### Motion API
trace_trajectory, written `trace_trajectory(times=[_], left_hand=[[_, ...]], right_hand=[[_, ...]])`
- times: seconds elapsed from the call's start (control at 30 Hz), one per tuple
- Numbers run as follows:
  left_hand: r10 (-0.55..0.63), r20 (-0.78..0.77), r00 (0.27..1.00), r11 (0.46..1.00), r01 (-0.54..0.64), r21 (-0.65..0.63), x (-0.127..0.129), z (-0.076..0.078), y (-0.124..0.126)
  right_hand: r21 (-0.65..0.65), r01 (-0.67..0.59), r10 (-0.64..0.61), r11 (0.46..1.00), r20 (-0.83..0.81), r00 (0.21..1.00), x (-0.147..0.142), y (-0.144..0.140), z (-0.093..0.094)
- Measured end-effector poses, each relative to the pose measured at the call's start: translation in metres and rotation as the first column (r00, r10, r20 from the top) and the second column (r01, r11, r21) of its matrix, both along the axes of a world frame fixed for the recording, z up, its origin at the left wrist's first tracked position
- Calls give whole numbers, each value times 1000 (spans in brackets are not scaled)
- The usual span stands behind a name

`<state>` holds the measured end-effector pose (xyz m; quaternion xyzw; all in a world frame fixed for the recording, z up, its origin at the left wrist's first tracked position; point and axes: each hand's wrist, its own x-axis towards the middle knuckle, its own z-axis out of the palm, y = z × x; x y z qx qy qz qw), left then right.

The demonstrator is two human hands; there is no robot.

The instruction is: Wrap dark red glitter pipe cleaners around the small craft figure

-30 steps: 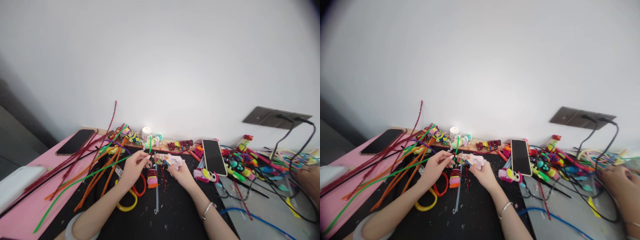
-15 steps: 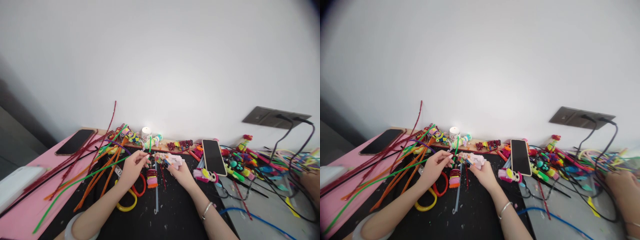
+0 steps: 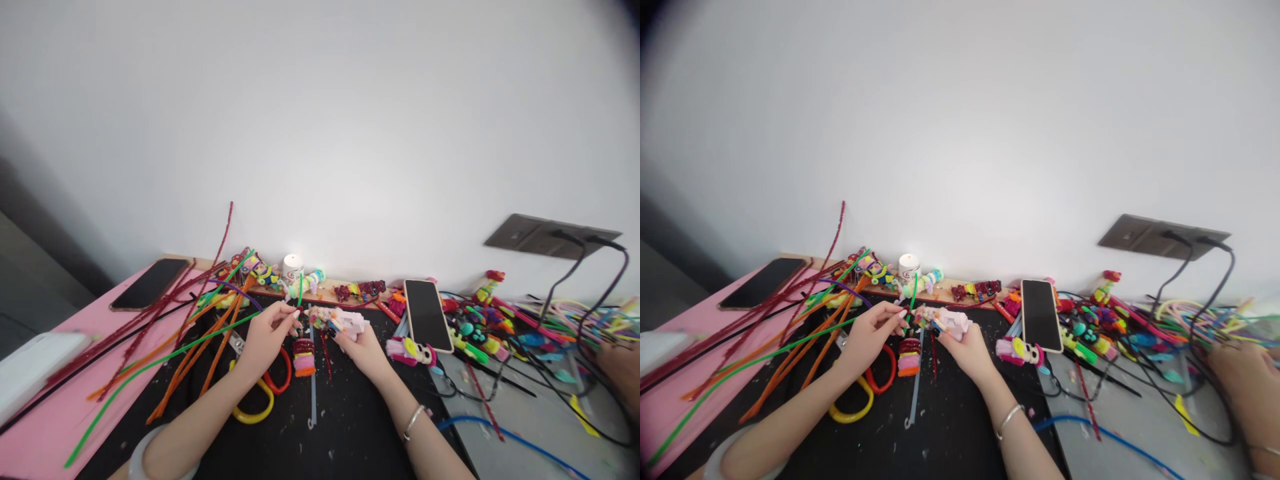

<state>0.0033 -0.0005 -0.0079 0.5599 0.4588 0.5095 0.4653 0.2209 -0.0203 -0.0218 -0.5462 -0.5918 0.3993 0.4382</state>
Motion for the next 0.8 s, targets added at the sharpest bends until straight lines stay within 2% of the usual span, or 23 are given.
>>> trace_trajectory(times=[0.47, 0.8], left_hand=[[26, -13, 1000, 1000, -26, -10, -3, 0, 0], [32, -13, 999, 999, -33, -21, -2, -1, 2]], right_hand=[[29, 32, -32, 999, 10, 999, 0, 0, 8], [92, 68, -71, 993, 28, 997, 1, 0, 6]])
